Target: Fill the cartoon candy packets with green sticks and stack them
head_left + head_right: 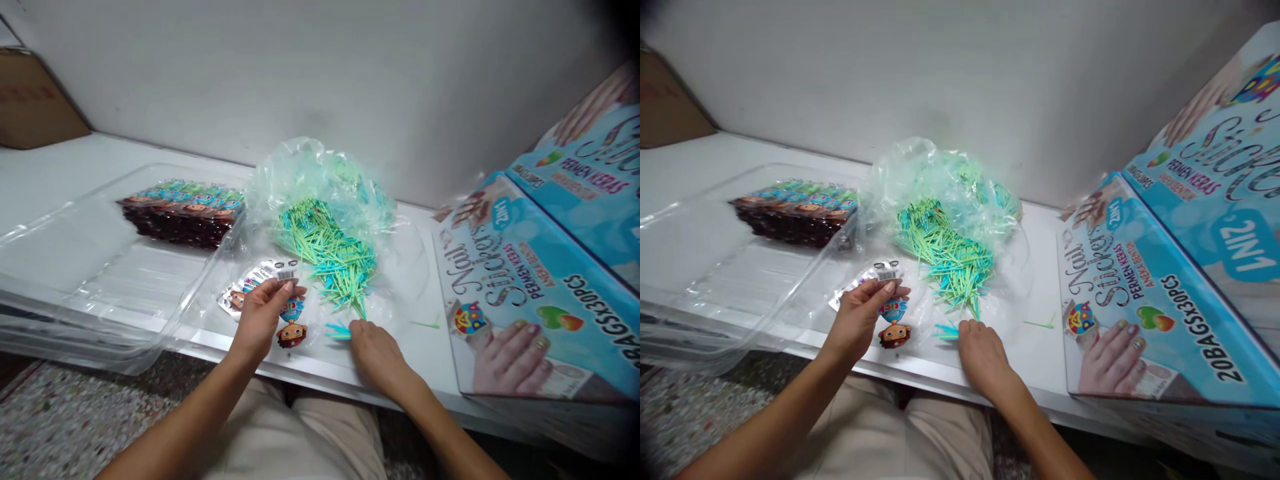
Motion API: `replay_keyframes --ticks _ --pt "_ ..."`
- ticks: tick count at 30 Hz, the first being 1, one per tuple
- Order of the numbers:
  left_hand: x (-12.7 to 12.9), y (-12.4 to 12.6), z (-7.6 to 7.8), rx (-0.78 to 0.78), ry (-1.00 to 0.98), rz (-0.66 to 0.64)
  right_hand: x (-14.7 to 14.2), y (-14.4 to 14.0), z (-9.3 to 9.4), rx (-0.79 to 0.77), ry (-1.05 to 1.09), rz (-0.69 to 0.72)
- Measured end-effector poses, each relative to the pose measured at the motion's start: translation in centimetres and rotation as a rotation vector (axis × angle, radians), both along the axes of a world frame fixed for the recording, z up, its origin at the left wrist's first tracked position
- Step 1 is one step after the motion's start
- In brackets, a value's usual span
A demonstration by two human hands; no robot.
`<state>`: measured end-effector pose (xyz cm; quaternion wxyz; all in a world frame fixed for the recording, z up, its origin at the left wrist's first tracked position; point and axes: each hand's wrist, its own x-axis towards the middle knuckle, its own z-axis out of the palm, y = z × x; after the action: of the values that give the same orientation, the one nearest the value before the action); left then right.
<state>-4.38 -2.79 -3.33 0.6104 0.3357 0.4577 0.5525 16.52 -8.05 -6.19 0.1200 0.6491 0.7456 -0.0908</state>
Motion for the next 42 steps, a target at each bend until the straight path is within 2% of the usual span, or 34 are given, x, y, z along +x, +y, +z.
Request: replay_keyframes --ticks 4,6,11,15,18,21,23,25,27,29,31,34,37,39,42 --pt "-0.7 0.1 -0.3 -0.019 -0.009 0.025 3.1 0.7 0.0 -0.014 0.159 -0.344" --pt "-0.7 0.0 -0.4 -0.034 -0.005 0.013 3.8 1.3 -0.7 -0.022 0.151 -0.400" --pt "-0.3 -0.4 -0.1 -0.038 0.028 -0.044 2.9 1.8 -1.8 -0.061 0.086 -0.384" --pt "-0.5 0.3 -0.7 0.029 0.107 -0.076 2.9 1.3 -0.2 -0.091 0.064 -0.334" --pt "-0.8 1.7 -1.9 0.102 0.289 -0.157 3.5 0.8 1.4 -0.065 0.034 -0.323" --pt "-0.4 2.6 -2.2 0.272 0.587 -0.051 3.6 0.4 2.5 0.006 0.043 -0.298" --pt "0.6 2.3 -1.5 0.410 0.679 0.003 2.8 0.0 2.9 0.072 0.081 -0.273" --pt "2.1 1.5 -0.5 0.472 0.583 -0.071 1.3 -0.3 3.3 0.144 0.130 -0.214" --pt "3.7 0.3 0.5 0.441 0.395 -0.223 -0.3 -0.6 3.6 0.182 0.196 -0.122" --pt "5.0 -0.5 1.0 0.392 0.257 -0.396 -1.5 -0.7 3.7 0.166 0.313 -0.054" --pt "5.6 -0.8 1.0 0.354 0.183 -0.493 -2.0 -0.8 3.6 0.134 0.536 -0.069" --pt "5.1 -0.5 0.5 0.230 0.107 -0.401 -1.5 -0.7 3.0 0.042 1.013 -0.215" --pt "4.1 -0.2 0.1 0.101 0.083 -0.347 -1.2 -0.7 2.4 -0.136 1.410 -0.370" --pt "3.7 -0.4 0.1 0.070 0.093 -0.385 -1.6 -0.8 2.2 -0.199 1.554 -0.411" --pt "3.8 -0.9 0.2 0.038 0.064 -0.419 -2.3 -0.9 2.1 -0.155 1.582 -0.385"
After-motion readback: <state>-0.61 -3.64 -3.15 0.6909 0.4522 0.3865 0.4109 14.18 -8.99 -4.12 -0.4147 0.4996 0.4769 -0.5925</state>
